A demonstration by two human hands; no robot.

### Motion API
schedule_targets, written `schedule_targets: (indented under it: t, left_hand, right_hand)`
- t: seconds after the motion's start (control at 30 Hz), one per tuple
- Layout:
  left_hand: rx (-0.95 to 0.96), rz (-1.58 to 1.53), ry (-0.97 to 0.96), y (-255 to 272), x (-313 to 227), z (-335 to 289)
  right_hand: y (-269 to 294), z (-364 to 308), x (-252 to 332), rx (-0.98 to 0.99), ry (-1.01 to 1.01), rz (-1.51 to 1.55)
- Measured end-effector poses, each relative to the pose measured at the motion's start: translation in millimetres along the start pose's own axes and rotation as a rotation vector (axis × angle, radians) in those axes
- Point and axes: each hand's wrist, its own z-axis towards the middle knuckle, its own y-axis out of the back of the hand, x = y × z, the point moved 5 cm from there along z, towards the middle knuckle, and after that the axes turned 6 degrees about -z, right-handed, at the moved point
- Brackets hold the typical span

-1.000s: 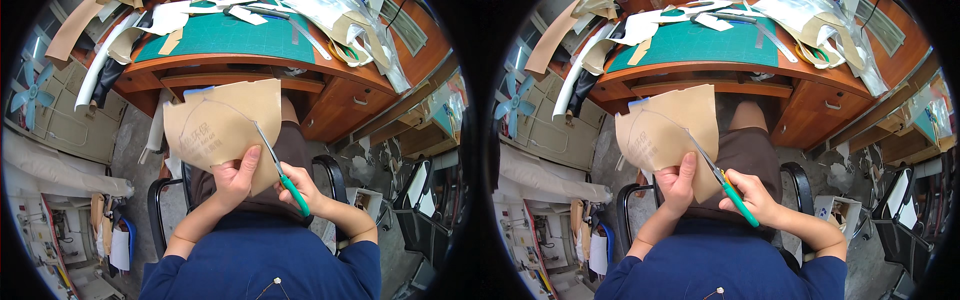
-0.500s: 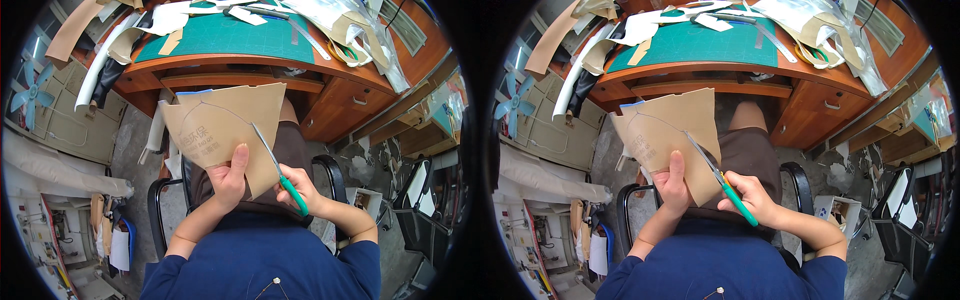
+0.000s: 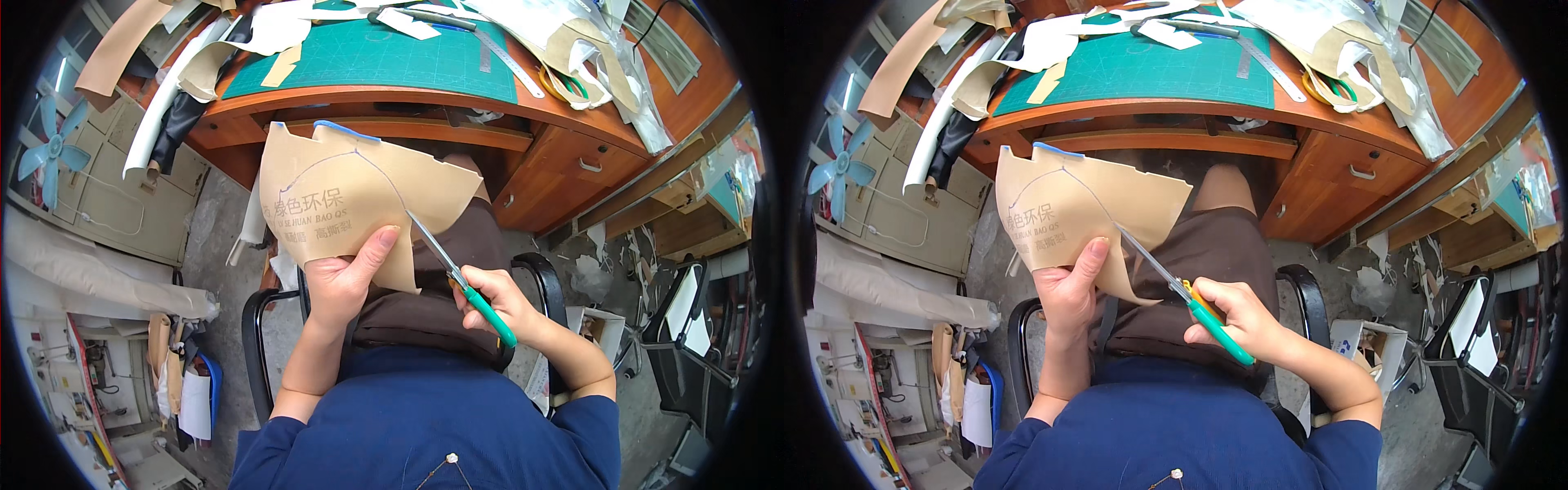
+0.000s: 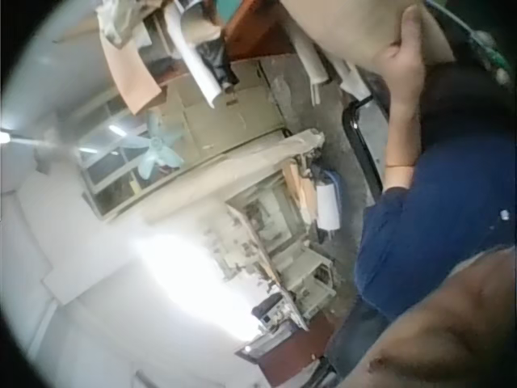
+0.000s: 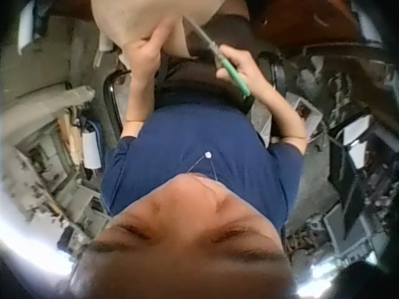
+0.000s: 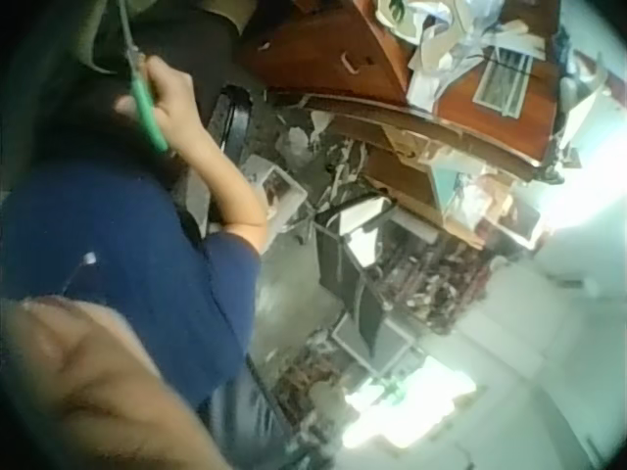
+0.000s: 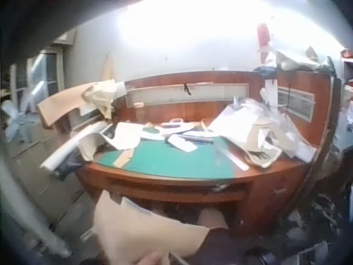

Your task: Cutting out specific shoe pattern shapes from leather material using scissors.

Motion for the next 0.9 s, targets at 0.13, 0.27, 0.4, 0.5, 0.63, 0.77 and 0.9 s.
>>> schedule_targets:
  t: [0.13, 0.27, 0.4, 0.5, 0.63, 0.77, 0.9]
  left_hand:
    - [0.006, 0.059, 0.02, 0, -3, 2]
    - [0.022, 0.024, 0.059, 1, 3, -1]
    - [0.003, -0.009, 0.043, -10, 9, -7]
    - [0.015, -0.064, 0.053, -12, 12, -10]
    - [0.027, -0.054, 0.072, -11, 16, -13]
    - [0.062, -0.021, 0.113, -13, 15, -16]
    - [0.119, 0.003, 0.163, -18, 14, -18]
  right_hand:
    - [1, -1, -5, 0.018, 0.015, -0.046]
    - [0, -1, -3, 0.003, 0.03, -0.056]
    - [-7, 1, 1, -0.03, -0.012, 0.083]
    - [-10, 1, -3, -0.05, 0.012, 0.103]
    - [-9, -2, -2, -0.036, -0.011, 0.041]
    - [-8, -1, 4, -0.043, -0.03, 0.136]
    - [-7, 1, 2, -0.109, 0.042, 0.177]
